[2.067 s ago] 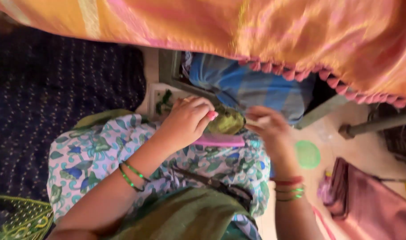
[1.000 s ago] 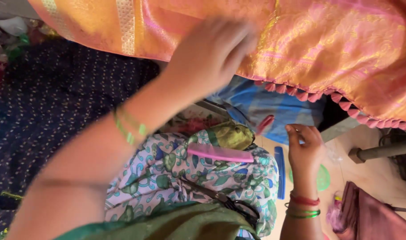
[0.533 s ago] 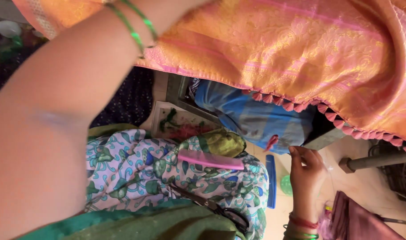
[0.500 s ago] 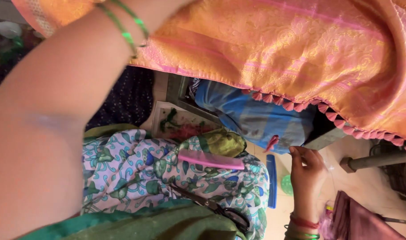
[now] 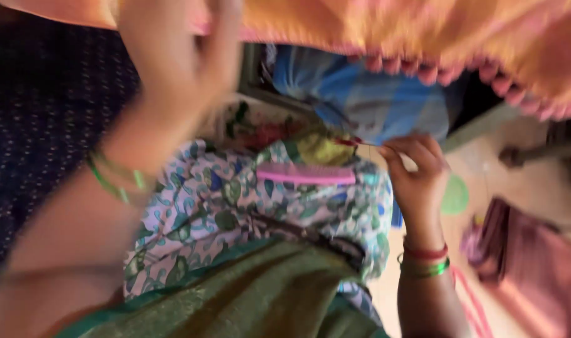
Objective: Tying and trimming decorative tassels onto the border of a silk saree.
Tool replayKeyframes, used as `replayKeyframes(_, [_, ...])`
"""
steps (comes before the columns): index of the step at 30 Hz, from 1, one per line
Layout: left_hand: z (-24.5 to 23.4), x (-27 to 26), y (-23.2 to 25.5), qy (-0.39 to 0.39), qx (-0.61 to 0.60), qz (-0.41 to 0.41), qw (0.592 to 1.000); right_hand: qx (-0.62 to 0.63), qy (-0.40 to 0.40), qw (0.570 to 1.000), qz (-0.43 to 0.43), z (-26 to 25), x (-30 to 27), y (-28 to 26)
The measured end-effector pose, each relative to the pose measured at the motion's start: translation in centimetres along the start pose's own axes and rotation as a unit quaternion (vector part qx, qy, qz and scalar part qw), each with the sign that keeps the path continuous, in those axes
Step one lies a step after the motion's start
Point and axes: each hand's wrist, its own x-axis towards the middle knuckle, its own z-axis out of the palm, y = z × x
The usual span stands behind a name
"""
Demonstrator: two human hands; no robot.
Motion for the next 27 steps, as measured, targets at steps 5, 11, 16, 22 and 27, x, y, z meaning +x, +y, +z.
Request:
replayKeyframes(5, [4.8, -11.2, 7.3, -0.150, -0.355, 0.056, 0.921, 0.096, -0.098, 0.987, -0.088, -0.1, -0.2, -4.1])
replayKeyframes(11, [4.0, -14.2, 9.1, -0.220, -0.456, -0.089, 0.858, 0.230, -0.143, 0.960, -0.074, 1.2, -1.0, -5.4])
replayKeyframes(16, [3.8, -16.1, 6.5, -0.232, -0.386, -0.104, 0.887, 0.221, -0.149, 0.964, -0.014, 3.8, -1.4, -2.9])
replayKeyframes(22, [2.9, -15.0, 5.2, -0.253, -0.379, -0.183, 0.871, -0.018, -0.253, 0.962, -0.101, 9.1, -5.3, 3.1])
replayKeyframes(27, [5.3, -13.0, 5.6, -0.277, -0.413, -0.228, 0.837, -0.149, -0.227, 0.939, -0.213, 10.8, -7.4, 5.6])
